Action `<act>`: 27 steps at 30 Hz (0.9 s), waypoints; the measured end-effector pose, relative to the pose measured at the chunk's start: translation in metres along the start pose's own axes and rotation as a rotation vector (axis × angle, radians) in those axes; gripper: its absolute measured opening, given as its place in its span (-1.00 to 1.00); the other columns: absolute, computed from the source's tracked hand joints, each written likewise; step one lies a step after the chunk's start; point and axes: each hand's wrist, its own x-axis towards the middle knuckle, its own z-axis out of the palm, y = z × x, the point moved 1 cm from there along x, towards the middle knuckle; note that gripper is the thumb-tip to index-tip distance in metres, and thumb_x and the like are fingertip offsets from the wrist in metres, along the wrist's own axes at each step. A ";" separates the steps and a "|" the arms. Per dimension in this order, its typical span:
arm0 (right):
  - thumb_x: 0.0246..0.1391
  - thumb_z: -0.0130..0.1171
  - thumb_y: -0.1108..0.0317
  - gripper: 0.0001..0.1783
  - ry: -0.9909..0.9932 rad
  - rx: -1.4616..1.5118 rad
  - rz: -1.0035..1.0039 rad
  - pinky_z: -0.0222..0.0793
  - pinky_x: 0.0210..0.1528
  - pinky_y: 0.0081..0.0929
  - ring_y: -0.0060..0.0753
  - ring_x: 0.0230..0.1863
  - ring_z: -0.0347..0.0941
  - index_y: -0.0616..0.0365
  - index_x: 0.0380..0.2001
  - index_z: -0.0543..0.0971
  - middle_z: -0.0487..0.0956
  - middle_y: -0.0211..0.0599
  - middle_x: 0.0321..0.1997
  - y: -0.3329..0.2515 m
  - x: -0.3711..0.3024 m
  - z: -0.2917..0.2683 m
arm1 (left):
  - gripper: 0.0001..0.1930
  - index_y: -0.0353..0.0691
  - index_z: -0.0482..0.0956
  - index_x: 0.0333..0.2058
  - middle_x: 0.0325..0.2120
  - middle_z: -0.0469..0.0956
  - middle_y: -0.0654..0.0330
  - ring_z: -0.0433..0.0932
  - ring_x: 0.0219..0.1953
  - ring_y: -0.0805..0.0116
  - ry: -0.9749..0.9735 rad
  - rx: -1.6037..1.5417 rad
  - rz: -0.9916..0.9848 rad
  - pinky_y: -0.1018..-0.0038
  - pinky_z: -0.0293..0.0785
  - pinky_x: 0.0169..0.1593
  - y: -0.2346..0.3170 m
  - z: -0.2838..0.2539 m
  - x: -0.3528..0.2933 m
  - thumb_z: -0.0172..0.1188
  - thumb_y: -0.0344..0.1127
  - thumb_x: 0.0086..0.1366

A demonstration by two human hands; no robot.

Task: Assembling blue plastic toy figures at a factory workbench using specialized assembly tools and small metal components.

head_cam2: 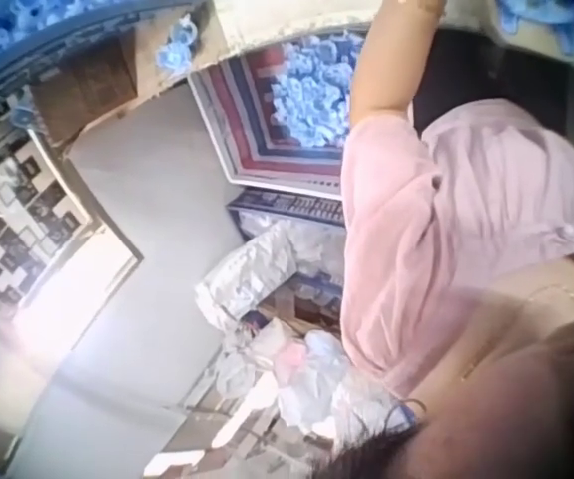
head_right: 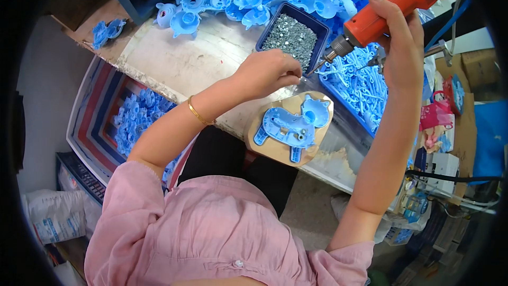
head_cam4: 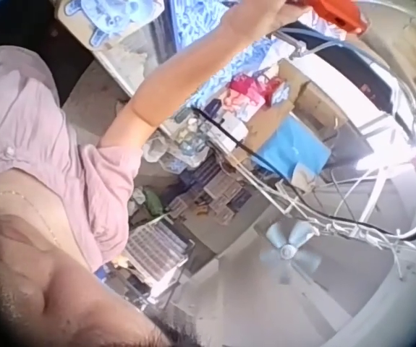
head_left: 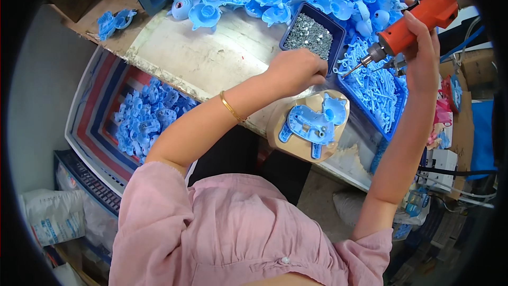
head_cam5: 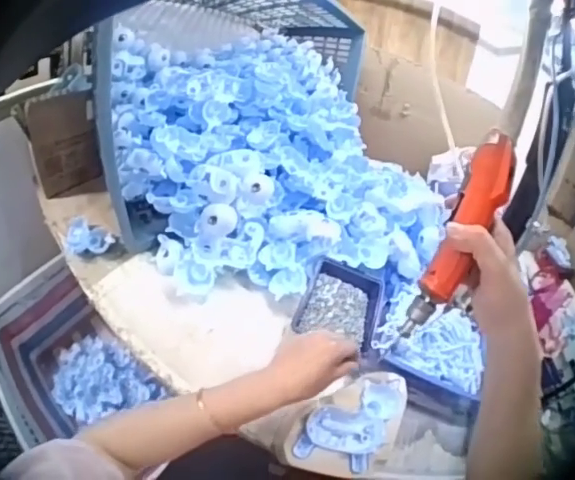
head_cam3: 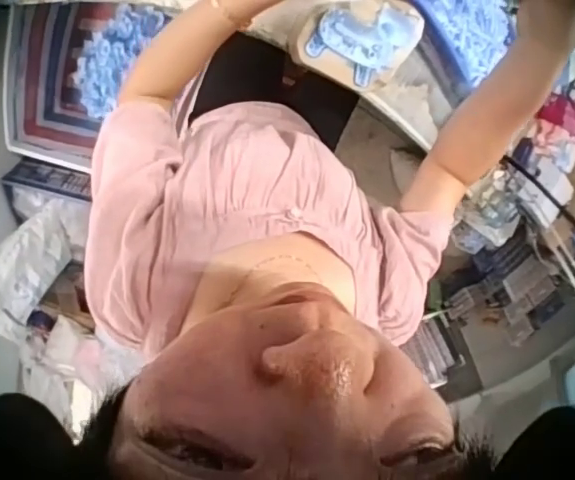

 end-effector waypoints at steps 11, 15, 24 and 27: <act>0.02 0.17 0.35 -0.37 -0.144 0.276 0.105 0.47 0.09 -0.27 -0.31 -0.15 0.54 0.26 0.19 0.32 0.55 -0.15 -0.16 -0.002 -0.071 0.048 | -0.80 -0.11 0.57 -0.38 -0.44 0.59 0.24 0.57 -0.31 0.16 0.061 -0.122 0.007 0.28 0.47 -0.26 0.029 0.003 -0.050 0.38 -0.18 0.19; 0.01 0.13 0.40 -0.42 -0.210 0.535 0.017 0.47 -0.08 -0.38 -0.44 -0.32 0.46 0.27 0.14 0.33 0.52 -0.21 -0.31 0.011 -0.089 0.054 | -0.80 -0.13 0.57 -0.39 -0.45 0.58 0.23 0.57 -0.31 0.16 0.071 -0.118 0.028 0.28 0.47 -0.27 0.028 0.012 -0.056 0.40 -0.20 0.17; 0.06 0.08 0.46 -0.64 -0.010 0.386 0.066 0.39 -0.40 -0.42 -0.56 -0.65 0.30 0.25 -0.05 0.37 0.41 -0.37 -0.61 0.011 -0.103 0.074 | -0.78 -0.13 0.58 -0.39 -0.47 0.55 0.22 0.57 -0.31 0.14 0.055 -0.115 0.087 0.24 0.47 -0.24 0.037 0.013 -0.058 0.37 -0.14 0.18; 0.06 0.08 0.46 -0.65 -0.001 0.393 0.087 0.39 -0.40 -0.41 -0.57 -0.65 0.29 0.26 -0.06 0.37 0.41 -0.36 -0.61 0.012 -0.107 0.074 | -0.78 -0.14 0.58 -0.41 -0.46 0.56 0.22 0.57 -0.31 0.14 0.063 -0.108 0.095 0.24 0.47 -0.24 0.037 0.015 -0.061 0.37 -0.16 0.17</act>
